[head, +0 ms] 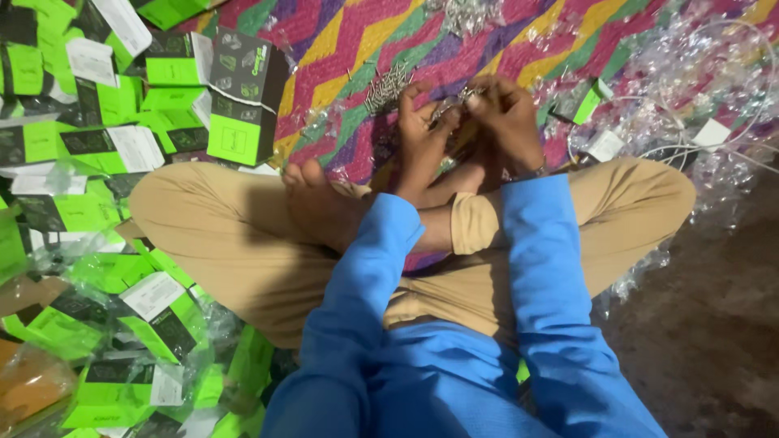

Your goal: The person sits cross-legged on a mat and repeatedly picks up small metal pins and clear plastic bags, inserting the pins into the bags one by one. The person handles the components by hand without visible tools, surrounded by green product boxes and bubble wrap.

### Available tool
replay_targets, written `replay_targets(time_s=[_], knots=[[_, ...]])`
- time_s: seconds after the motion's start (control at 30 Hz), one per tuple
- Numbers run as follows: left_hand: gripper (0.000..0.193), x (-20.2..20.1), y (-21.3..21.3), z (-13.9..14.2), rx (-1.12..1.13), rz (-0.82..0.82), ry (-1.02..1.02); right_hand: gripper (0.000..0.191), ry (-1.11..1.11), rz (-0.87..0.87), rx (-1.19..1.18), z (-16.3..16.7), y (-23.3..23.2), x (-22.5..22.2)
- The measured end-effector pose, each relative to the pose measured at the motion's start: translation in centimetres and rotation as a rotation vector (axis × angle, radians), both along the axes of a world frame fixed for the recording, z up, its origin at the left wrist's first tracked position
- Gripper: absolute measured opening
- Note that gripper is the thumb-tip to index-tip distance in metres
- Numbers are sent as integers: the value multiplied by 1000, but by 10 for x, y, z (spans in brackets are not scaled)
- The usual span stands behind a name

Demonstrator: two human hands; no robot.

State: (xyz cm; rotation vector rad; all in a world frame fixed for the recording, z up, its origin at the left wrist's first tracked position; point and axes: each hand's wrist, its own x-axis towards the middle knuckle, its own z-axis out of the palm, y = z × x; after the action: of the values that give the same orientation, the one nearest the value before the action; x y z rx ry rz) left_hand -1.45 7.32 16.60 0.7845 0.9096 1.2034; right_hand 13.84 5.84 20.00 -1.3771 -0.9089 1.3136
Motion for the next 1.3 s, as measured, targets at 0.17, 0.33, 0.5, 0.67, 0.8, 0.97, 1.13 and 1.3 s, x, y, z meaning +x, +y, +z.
replay_targets(time_s=[0.17,0.33,0.5,0.67,0.8,0.97,1.13,1.3], knots=[[20,3,12,-25,-108,-157,-93,12,181,32,-26,5,2,-1],[17,5,14,-32,-266,-238,-228,10,426,-59,-34,5,1,-6],[15,6,12,-33,-259,-306,-179,9,361,-124,-152,9,3,-8],[15,6,12,-29,-168,-359,-7,18,306,-31,-49,4,4,-8],[26,8,11,-18,84,-364,47,16,362,-39,-71,-7,2,-1],[32,1,14,-9,193,-497,427,19,403,-85,-25,-24,-1,1],[26,1,32,-5,299,-605,614,28,238,-190,33,-31,6,-3],[18,10,4,20,698,-871,346,37,597,-553,72,-11,19,40]])
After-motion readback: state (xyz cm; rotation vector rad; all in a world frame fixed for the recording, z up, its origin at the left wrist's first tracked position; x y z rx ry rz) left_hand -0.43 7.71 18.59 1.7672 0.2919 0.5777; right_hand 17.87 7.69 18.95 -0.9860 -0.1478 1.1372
